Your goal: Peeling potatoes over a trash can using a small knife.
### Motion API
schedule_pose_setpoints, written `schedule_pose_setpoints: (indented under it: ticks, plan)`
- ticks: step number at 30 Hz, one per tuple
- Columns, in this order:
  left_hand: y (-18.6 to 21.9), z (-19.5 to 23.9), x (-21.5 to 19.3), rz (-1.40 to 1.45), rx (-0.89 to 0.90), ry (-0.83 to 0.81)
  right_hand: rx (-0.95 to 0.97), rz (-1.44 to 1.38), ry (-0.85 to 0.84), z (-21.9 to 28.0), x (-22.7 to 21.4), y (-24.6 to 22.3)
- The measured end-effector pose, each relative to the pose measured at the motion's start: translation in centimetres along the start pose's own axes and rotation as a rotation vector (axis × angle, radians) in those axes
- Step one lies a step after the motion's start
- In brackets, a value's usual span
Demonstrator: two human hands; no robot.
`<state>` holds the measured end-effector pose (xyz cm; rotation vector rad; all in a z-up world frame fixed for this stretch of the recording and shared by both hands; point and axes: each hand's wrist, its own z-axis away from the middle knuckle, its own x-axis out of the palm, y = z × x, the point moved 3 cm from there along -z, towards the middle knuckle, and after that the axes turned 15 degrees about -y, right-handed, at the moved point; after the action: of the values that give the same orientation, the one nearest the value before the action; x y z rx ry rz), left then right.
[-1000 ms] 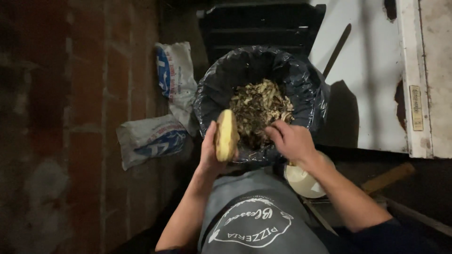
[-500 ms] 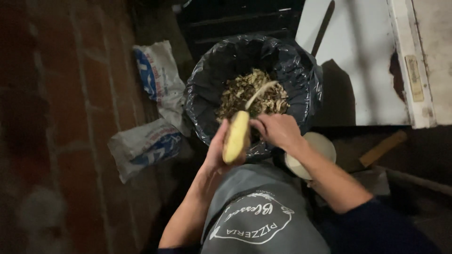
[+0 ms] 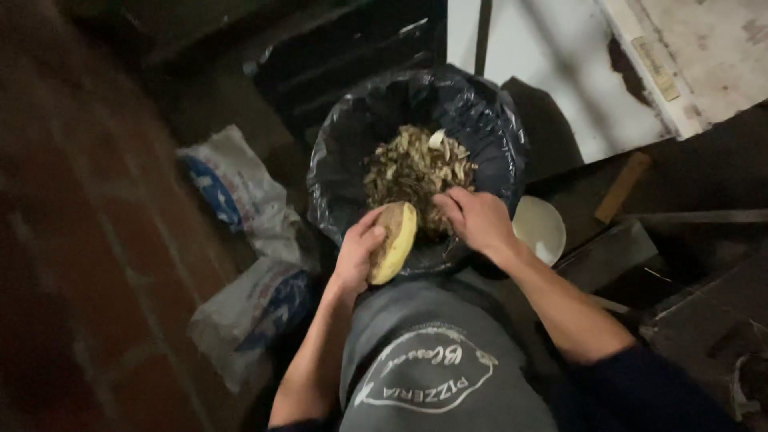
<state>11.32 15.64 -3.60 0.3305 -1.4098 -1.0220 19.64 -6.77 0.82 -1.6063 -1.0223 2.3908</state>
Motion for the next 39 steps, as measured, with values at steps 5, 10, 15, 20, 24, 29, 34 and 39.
schedule_pose_setpoints:
  ticks: [5, 10, 15, 20, 24, 29, 34, 39]
  plan:
    - [-1.0, -0.2, -2.4, -0.278, -0.002, 0.033, -0.078, -0.113, 0.017, 2.0, 0.0, -2.3]
    - [-1.1, -0.8, -2.1, -0.334, 0.051, 0.08, -0.084, -0.16, 0.093, 1.8, -1.5, -2.0]
    - [-1.0, -1.6, -0.2, -0.131, 0.116, 0.136, 0.003, -0.253, -0.041, 0.0, -0.6, 1.7]
    - [-3.4, -0.9, 0.7, -0.106, 0.11, 0.144, -0.171, -0.05, -0.112, 0.3, -0.9, 2.2]
    - [-2.2, -3.2, 0.7, -0.049, 0.148, 0.18, -0.068, -0.119, -0.046, -0.5, -1.8, 3.1]
    - [-2.6, -3.1, 2.7, 0.311, 0.021, 0.305, -0.416, -0.12, 0.047, 1.8, -1.2, 1.4]
    - [-3.6, -3.6, 3.0, 0.506, -0.057, 0.452, -0.703, -0.037, -0.004, 3.6, -0.1, -0.7]
    - [-5.5, -3.2, 3.2, 0.454, -0.129, 0.301, -0.457, 0.054, -0.03, 0.8, 0.3, 0.9]
